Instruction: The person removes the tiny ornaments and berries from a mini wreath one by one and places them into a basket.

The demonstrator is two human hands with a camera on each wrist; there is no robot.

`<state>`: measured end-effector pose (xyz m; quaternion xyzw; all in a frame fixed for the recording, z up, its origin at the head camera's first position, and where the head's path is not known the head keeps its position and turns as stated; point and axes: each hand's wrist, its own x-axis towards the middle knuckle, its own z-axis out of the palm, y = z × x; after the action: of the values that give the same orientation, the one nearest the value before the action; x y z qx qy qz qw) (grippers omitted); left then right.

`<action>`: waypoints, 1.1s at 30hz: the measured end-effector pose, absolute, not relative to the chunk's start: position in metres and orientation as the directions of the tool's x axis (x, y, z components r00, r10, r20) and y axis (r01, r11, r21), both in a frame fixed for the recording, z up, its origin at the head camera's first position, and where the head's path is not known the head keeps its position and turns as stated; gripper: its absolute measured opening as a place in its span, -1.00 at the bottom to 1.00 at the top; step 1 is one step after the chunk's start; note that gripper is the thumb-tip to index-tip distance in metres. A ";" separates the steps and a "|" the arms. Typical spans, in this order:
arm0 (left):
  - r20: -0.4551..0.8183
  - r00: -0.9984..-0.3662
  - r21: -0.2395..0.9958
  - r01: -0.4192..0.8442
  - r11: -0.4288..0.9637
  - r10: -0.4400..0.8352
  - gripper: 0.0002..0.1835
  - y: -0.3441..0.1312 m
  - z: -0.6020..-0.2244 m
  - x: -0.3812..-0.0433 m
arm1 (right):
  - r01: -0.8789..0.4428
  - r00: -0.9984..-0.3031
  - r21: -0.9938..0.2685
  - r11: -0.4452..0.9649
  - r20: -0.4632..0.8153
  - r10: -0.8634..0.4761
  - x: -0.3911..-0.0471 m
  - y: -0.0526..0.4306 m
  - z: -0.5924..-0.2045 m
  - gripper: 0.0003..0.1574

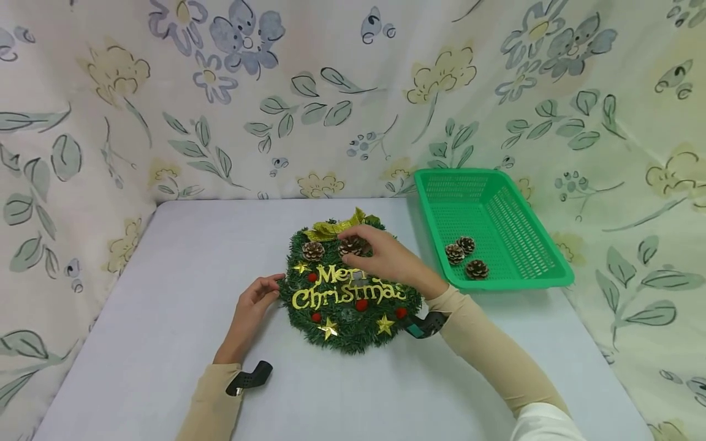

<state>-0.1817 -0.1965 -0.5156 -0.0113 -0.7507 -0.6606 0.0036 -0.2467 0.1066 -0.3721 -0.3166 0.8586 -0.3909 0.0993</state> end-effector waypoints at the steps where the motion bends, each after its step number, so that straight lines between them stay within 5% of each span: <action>1: 0.022 -1.000 0.992 0.023 0.126 0.007 -0.83 -0.196 -0.516 -0.182 | -0.463 -0.784 -0.735 0.495 0.079 -0.615 -0.247 0.108 -0.371 -0.45; 33: 0.052 -0.998 0.987 0.054 0.151 0.019 -0.82 -0.196 -0.519 -0.184 | -0.370 -0.883 -0.766 0.526 0.114 -0.455 -0.268 0.173 -0.334 -0.44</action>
<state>-0.1841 -0.1963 -0.5186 -0.0243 -0.7584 -0.6512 0.0134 -0.2681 0.1734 -0.3336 -0.2362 0.8721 -0.4256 0.0499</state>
